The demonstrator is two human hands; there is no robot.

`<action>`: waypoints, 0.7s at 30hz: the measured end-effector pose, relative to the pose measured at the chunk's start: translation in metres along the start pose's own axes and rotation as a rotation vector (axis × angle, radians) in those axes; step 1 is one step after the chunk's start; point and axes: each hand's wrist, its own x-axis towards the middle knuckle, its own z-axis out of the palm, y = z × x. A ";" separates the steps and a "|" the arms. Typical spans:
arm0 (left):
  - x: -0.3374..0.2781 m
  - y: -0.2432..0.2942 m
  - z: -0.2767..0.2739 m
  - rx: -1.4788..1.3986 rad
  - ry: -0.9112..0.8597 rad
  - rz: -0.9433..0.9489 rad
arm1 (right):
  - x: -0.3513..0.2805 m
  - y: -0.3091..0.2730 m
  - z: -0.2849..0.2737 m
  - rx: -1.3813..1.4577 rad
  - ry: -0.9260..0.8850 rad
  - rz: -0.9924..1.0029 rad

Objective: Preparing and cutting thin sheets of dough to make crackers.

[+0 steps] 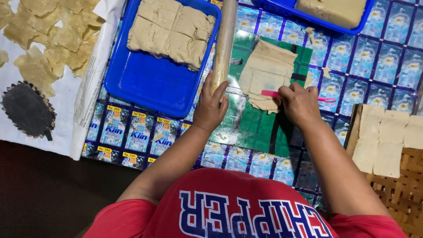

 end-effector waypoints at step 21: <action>-0.001 -0.004 0.005 0.008 0.043 0.024 | -0.059 -0.019 -0.014 -0.016 0.194 0.453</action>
